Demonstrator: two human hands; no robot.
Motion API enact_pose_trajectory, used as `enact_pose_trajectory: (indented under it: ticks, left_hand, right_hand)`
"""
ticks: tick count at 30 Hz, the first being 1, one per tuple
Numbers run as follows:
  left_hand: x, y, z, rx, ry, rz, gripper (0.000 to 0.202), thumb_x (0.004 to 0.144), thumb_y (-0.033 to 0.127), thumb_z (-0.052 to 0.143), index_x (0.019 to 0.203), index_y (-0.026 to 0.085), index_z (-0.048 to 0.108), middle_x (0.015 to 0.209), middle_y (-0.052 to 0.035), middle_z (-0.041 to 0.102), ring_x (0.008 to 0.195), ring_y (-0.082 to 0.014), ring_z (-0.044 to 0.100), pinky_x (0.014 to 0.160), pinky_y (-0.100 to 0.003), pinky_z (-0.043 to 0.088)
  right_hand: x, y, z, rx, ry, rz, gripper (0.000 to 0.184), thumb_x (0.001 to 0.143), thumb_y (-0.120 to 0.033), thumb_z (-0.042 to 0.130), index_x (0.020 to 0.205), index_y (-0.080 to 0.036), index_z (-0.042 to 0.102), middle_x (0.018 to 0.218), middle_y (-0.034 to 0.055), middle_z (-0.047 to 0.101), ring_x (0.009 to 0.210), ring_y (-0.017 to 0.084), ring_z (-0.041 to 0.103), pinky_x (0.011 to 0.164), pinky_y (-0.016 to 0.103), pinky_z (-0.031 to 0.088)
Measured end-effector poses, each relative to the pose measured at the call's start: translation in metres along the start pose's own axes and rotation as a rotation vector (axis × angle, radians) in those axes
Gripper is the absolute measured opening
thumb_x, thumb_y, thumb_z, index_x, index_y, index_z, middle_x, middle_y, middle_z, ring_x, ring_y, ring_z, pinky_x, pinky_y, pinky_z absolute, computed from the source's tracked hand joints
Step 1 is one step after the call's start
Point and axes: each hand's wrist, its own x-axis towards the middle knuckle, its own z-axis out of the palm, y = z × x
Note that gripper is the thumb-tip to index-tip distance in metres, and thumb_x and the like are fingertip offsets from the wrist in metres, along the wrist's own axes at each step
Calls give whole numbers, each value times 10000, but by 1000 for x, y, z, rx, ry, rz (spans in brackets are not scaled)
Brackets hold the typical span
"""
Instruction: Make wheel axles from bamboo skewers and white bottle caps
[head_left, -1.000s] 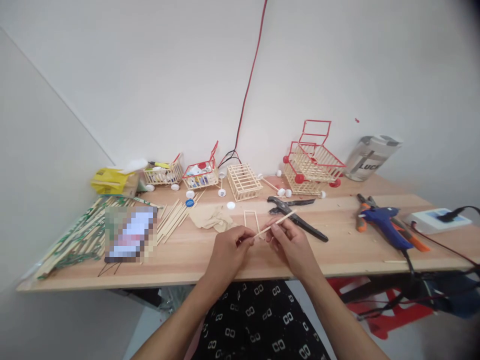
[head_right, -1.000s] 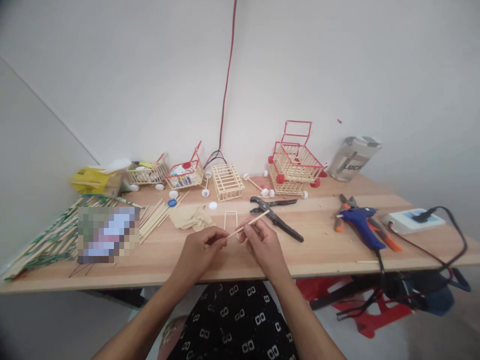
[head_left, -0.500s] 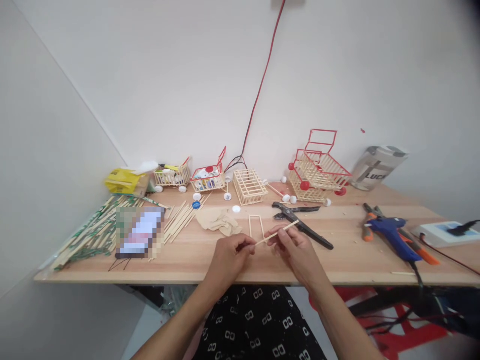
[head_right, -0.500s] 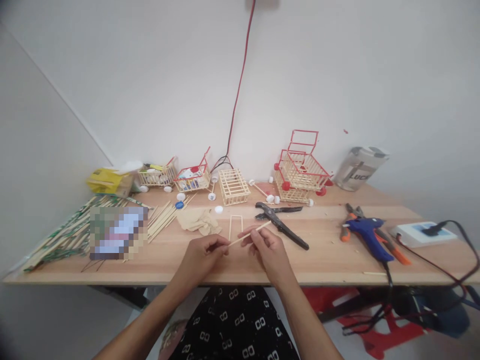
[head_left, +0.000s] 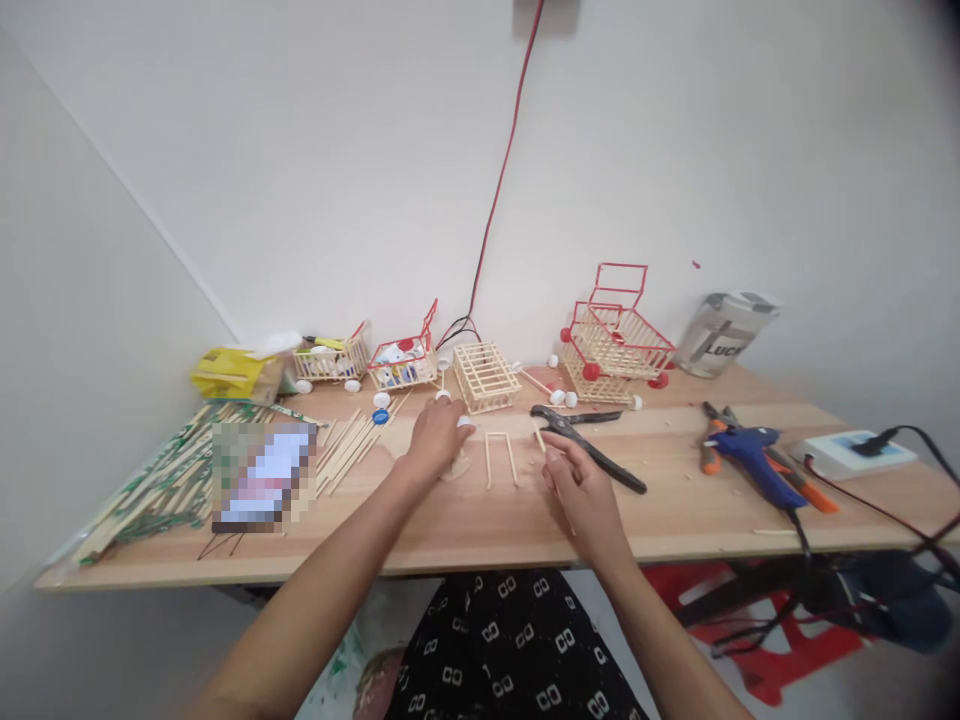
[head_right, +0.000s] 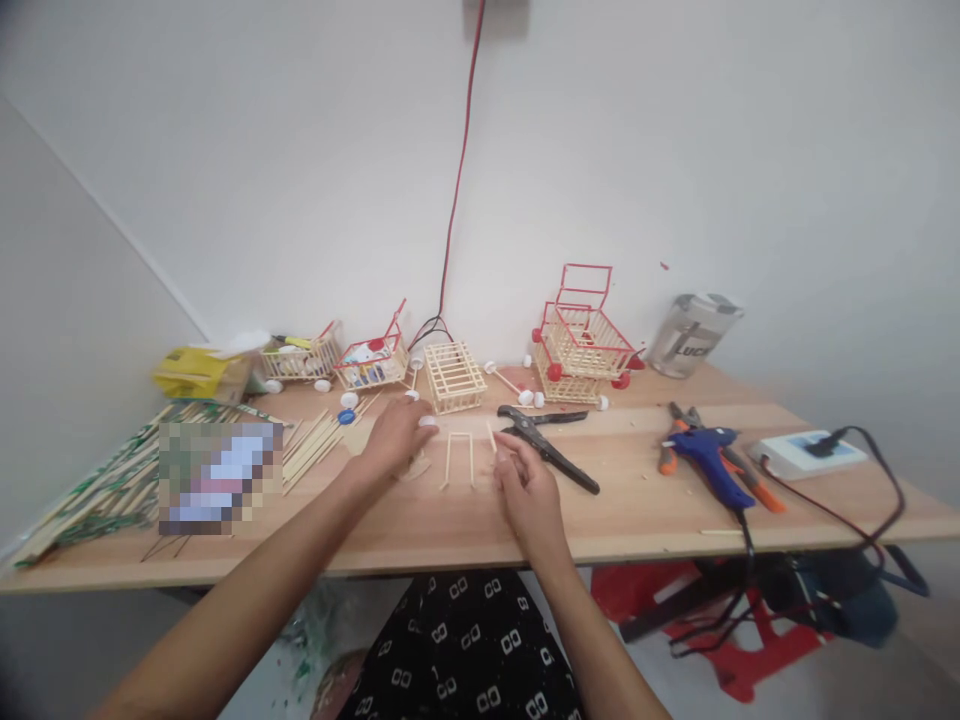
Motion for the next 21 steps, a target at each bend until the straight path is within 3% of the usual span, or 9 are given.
enact_pose_trajectory:
  ticks: [4,8,12,16,21]
  left_hand:
    - [-6,-2,6,-1,-8,23,61,777,146,609,835,162,616,895,-94,614,955,-263,527,879,-390,382]
    - [-12,-3,-5,-80,-2,55,139,818,188,554,953,174,581,907,-64,622,879,-214,553,807,-331,417]
    - [-15,3,-11,-189,-1,59,209,834,219,502,1022,177,586,870,-30,639,789,-167,581,728,-271,436]
    - [-14,8,-6,-262,-4,23,275,803,238,512,1047,166,617,793,-13,644,701,-152,580,663,-252,439]
    - [-15,7,-2,-306,-23,-5,307,794,288,519,1042,162,649,776,-19,652,689,-157,579,638,-250,435]
  right_hand:
    - [1,-3,1,-18,-58,-11,341,855,-403,511,1127,-199,535,596,-60,466,531,124,435,538,244,365]
    - [4,-2,-1,-266,-71,-110,281,892,-374,424,1080,-188,518,619,-42,486,582,152,507,587,266,403]
    - [8,-2,-6,-482,-120,-155,234,875,-318,445,1024,-196,578,631,-17,557,616,177,547,640,293,409]
    - [8,-4,-10,-659,-166,-190,230,876,-292,459,1037,-227,610,817,42,656,769,216,600,699,315,407]
    - [2,-6,-10,-844,-178,-208,251,898,-293,449,1030,-247,657,959,93,639,832,245,609,661,318,389]
